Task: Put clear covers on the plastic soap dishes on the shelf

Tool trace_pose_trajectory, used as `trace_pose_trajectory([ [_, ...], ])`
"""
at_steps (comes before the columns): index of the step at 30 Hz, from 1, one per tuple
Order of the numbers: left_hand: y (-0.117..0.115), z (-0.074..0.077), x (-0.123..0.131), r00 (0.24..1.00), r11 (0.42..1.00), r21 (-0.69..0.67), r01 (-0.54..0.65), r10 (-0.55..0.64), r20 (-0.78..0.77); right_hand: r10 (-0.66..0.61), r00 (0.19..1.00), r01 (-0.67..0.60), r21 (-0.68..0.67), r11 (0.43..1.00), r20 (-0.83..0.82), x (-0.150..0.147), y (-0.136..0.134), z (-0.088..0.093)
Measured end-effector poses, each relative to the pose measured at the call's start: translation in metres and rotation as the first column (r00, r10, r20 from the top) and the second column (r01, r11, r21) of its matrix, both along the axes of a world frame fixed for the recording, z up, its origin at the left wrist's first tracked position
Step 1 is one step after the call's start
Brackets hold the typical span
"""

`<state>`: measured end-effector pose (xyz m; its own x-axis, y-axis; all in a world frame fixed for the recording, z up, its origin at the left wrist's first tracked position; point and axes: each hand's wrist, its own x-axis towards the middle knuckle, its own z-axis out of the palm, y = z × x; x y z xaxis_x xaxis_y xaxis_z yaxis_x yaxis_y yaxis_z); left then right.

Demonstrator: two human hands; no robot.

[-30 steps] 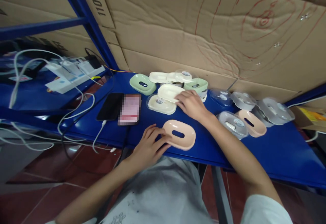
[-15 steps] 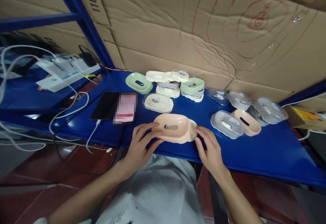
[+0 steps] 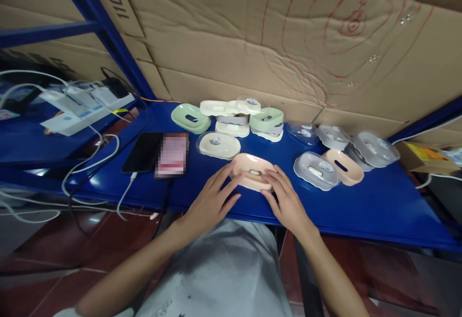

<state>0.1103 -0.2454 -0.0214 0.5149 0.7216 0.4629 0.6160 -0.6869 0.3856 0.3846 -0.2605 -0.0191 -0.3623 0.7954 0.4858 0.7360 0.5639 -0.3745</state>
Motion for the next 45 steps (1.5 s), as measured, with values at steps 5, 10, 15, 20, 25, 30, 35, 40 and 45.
trace_pose_trajectory([
  [5,0.0,-0.001,-0.001,1.0,1.0,-0.023,0.021,-0.021,0.02,-0.06,0.997,0.064,0.083,0.994,-0.05,0.001,-0.004,0.002],
  [10,0.001,-0.001,-0.002,0.999,0.999,-0.048,0.025,-0.024,0.025,-0.021,0.999,0.02,0.026,0.999,0.048,-0.001,-0.001,-0.002],
  [15,0.001,-0.003,-0.001,0.999,0.998,-0.063,0.029,-0.028,0.019,-0.045,0.997,0.045,-0.007,0.999,0.066,-0.002,0.002,-0.007],
  [20,0.001,-0.004,-0.001,0.999,0.999,-0.038,0.025,-0.026,-0.021,-0.016,0.996,0.019,-0.031,0.999,0.091,-0.004,0.002,-0.005],
  [25,0.001,-0.006,-0.001,1.0,0.999,-0.044,0.005,-0.005,-0.017,0.066,0.989,-0.065,-0.017,0.998,0.136,-0.008,0.0,-0.003],
  [30,0.0,-0.006,-0.002,1.0,1.0,-0.019,-0.001,0.0,-0.014,0.08,0.987,-0.084,0.021,0.996,0.14,-0.002,0.0,-0.002],
  [35,-0.001,-0.004,-0.002,1.0,1.0,-0.002,0.006,-0.006,-0.011,0.095,0.989,-0.104,0.074,0.992,0.115,-0.013,0.025,0.042],
  [40,-0.002,-0.001,-0.005,1.0,0.999,-0.027,0.021,-0.021,0.006,0.133,0.94,-0.181,0.128,0.975,0.314,-0.073,0.108,0.099],
  [45,-0.004,0.0,-0.007,0.999,0.997,-0.064,0.042,-0.042,0.002,0.099,0.843,-0.169,0.086,0.982,0.529,-0.141,0.196,0.097],
])
